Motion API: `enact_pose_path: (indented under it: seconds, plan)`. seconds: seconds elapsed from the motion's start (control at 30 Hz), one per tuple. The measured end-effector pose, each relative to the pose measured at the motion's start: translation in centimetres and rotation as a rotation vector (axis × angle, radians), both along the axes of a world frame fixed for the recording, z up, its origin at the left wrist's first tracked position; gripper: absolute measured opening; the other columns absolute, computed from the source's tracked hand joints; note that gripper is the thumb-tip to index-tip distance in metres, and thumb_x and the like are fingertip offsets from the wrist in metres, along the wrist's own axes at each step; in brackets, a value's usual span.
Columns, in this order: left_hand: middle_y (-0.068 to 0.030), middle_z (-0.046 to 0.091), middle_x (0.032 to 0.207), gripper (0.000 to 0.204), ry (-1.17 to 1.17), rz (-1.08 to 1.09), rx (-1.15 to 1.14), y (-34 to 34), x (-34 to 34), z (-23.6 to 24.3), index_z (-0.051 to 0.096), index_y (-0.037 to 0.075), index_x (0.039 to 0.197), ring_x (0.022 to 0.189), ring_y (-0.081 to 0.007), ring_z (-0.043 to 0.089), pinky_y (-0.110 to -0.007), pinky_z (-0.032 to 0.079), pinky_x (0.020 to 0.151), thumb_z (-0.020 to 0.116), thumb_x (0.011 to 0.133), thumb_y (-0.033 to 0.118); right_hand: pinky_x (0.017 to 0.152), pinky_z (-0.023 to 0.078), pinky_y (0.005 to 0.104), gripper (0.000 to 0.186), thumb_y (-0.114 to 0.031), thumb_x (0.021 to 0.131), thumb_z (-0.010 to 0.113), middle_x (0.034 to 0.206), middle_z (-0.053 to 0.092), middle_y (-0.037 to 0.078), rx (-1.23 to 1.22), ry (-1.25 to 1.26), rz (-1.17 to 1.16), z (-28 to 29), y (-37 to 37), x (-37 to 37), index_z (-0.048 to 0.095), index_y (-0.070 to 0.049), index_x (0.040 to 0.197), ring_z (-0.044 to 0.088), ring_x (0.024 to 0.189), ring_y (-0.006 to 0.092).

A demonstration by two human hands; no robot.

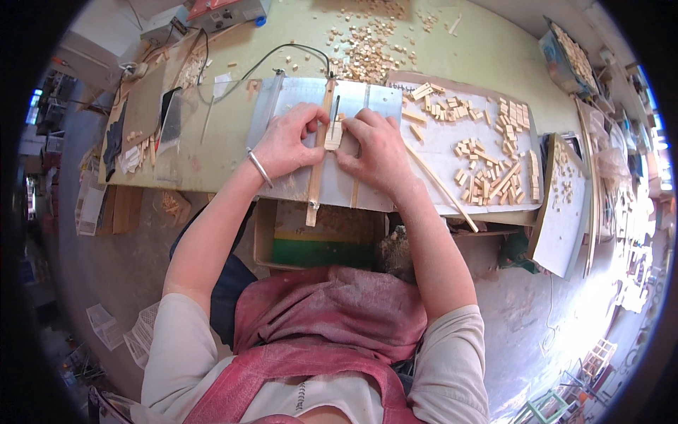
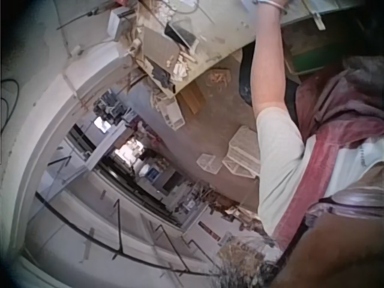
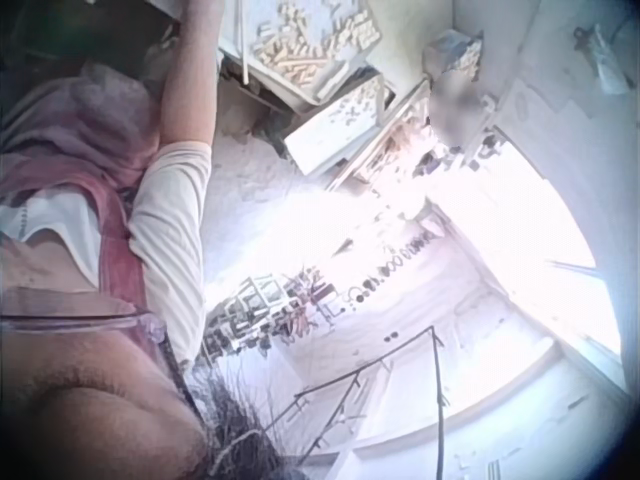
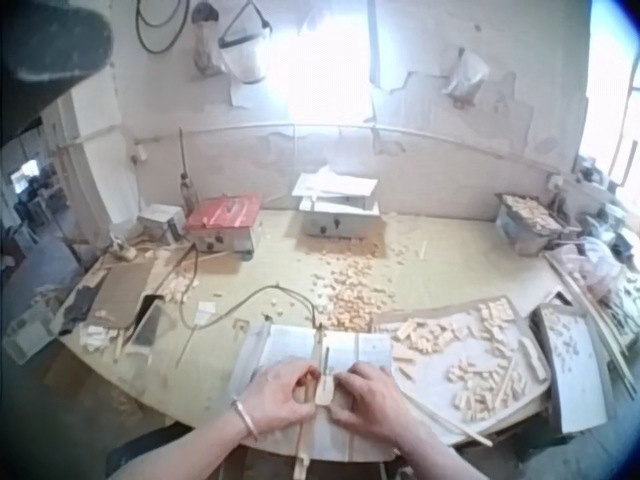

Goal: The person repeatedly feeds small wooden sticks into a table saw, cuts them into short pieces, and places the cut pieces onto a tray. The person handles the sticks one at a time, aligns them against the saw blade, and collects the resulting pieces.

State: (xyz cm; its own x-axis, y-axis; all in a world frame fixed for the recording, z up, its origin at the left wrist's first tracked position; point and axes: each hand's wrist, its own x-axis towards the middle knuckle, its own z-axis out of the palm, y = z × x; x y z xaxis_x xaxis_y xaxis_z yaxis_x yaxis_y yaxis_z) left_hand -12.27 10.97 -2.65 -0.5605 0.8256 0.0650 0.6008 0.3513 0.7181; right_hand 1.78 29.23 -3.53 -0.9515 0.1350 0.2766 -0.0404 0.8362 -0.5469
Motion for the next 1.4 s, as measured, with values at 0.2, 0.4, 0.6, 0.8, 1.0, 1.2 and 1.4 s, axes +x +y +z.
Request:
enact_pose_path:
  seconds: [0.2,0.4,0.6,0.8,1.0,1.2,1.4]
  plan:
    - [-0.0095,0.067,0.103,0.047,-0.010,0.006,-0.050,0.8,-1.0,0.1,0.066,0.011,0.109,0.096,-0.0302,0.068,-0.046,0.054,0.087,0.081,0.067,0.026,0.098,0.045,0.0420,0.050,-0.024,0.078,0.082,0.110,0.067,0.011,-0.030,-0.009,0.003,-0.2,0.8,-0.9,0.074,-0.005,0.124,0.065,0.111,0.0294]
    - [-0.0101,0.067,0.104,0.048,0.024,0.011,-0.100,1.4,-1.6,0.5,0.065,0.014,0.111,0.100,-0.0320,0.068,-0.047,0.054,0.090,0.081,0.068,0.029,0.097,0.045,0.0428,0.047,-0.025,0.077,0.081,0.108,0.067,0.010,-0.022,-0.048,-0.011,0.5,1.4,-2.1,0.074,-0.006,0.120,0.065,0.109,0.0294]
    - [-0.0136,0.066,0.112,0.049,0.128,-0.070,-0.202,0.0,0.0,0.9,0.065,0.015,0.113,0.113,-0.0383,0.066,-0.052,0.050,0.098,0.080,0.071,0.034,0.096,0.045,0.0428,0.038,-0.026,0.074,0.081,0.105,0.065,0.009,0.133,-0.038,0.028,1.3,1.1,-1.7,0.072,-0.009,0.107,0.065,0.106,0.0289]
    - [-0.0080,0.061,0.107,0.039,0.028,-0.304,-0.128,-3.6,1.3,2.0,0.070,0.013,0.110,0.098,-0.0265,0.063,-0.040,0.053,0.091,0.084,0.077,0.029,0.095,0.045,0.0420,0.037,-0.025,0.074,0.083,0.106,0.064,0.008,0.162,-0.040,0.029,1.8,-0.5,1.2,0.071,-0.011,0.106,0.063,0.105,0.0279]
    - [-0.0051,0.060,0.105,0.037,-0.176,-0.161,-0.019,-3.7,1.2,1.8,0.070,0.008,0.112,0.094,-0.0178,0.060,-0.032,0.052,0.084,0.085,0.080,0.018,0.094,0.046,0.0415,0.043,-0.025,0.075,0.087,0.109,0.064,0.008,0.140,0.036,0.059,1.3,-2.8,3.2,0.071,-0.009,0.112,0.063,0.106,0.0288]
    - [-0.0077,0.064,0.101,0.045,0.101,-0.144,0.009,-3.1,2.8,0.7,0.066,0.009,0.111,0.090,-0.0249,0.067,-0.039,0.056,0.084,0.087,0.073,0.020,0.095,0.046,0.0419,0.046,-0.024,0.077,0.087,0.112,0.066,0.009,0.088,0.030,0.038,0.8,-3.6,3.6,0.072,-0.008,0.117,0.063,0.108,0.0292]
    - [-0.0080,0.064,0.098,0.046,0.104,-0.093,0.008,-2.8,3.1,0.4,0.066,0.009,0.110,0.090,-0.0261,0.067,-0.040,0.056,0.082,0.087,0.072,0.022,0.093,0.046,0.0436,0.044,-0.027,0.078,0.086,0.108,0.064,0.009,0.083,0.081,-0.036,0.0,-3.9,3.9,0.073,-0.008,0.115,0.063,0.106,0.0295]
